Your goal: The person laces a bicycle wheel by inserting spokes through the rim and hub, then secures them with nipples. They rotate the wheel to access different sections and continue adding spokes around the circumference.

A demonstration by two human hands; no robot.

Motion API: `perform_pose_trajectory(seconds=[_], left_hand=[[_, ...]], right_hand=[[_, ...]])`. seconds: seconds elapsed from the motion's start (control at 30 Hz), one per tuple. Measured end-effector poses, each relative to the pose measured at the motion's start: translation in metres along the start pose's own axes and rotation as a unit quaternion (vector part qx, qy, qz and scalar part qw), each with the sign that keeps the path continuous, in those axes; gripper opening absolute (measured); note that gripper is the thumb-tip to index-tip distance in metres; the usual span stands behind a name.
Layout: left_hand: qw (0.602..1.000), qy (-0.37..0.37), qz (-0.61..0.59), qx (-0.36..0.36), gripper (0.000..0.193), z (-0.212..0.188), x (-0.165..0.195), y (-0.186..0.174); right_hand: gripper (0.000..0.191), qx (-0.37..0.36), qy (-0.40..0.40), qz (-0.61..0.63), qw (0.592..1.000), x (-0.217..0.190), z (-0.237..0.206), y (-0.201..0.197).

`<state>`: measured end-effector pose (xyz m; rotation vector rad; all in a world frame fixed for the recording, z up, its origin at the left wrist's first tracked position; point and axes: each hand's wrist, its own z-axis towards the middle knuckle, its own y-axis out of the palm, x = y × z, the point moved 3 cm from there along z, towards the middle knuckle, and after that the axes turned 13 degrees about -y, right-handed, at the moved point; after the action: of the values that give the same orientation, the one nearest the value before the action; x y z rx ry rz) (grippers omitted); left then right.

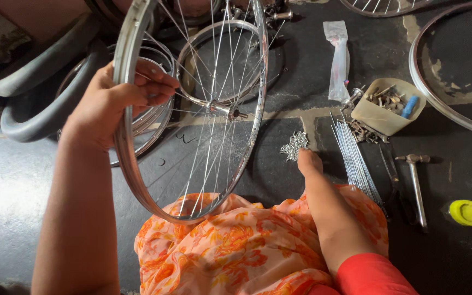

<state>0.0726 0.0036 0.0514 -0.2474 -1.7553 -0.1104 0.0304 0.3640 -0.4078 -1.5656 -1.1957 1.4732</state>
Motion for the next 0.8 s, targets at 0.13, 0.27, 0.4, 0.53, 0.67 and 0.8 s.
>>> perform_pose_trajectory(seconds=[0.13, 0.27, 0.4, 0.53, 0.67, 0.8], left_hand=[[0.999, -0.007, -0.002, 0.031, 0.044, 0.001, -0.001, 0.006], [0.999, 0.012, 0.004, 0.032, 0.038, 0.004, -0.007, 0.011], [0.996, 0.055, 0.027, 0.059, 0.028, 0.011, -0.025, 0.025], [0.987, 0.07, 0.019, 0.146, 0.022, 0.026, -0.052, 0.054], [0.979, 0.117, -0.064, 0.155, 0.023, 0.026, -0.079, 0.104], [0.968, 0.147, -0.138, 0.152, 0.022, 0.0, -0.097, 0.166]], right_hand=[[0.024, 0.024, -0.015, 0.018, 0.999, -0.009, 0.003, -0.007], [0.017, 0.155, -0.04, 0.086, 0.983, -0.019, 0.002, -0.02], [0.013, 0.254, -0.11, 0.248, 0.928, -0.027, -0.024, -0.039], [0.018, 0.163, -0.013, 0.577, 0.8, -0.045, -0.076, -0.049], [0.014, 0.137, -0.102, 0.709, 0.684, -0.083, -0.151, -0.099], [0.008, 0.147, -0.283, 0.674, 0.666, -0.125, -0.221, -0.151]])
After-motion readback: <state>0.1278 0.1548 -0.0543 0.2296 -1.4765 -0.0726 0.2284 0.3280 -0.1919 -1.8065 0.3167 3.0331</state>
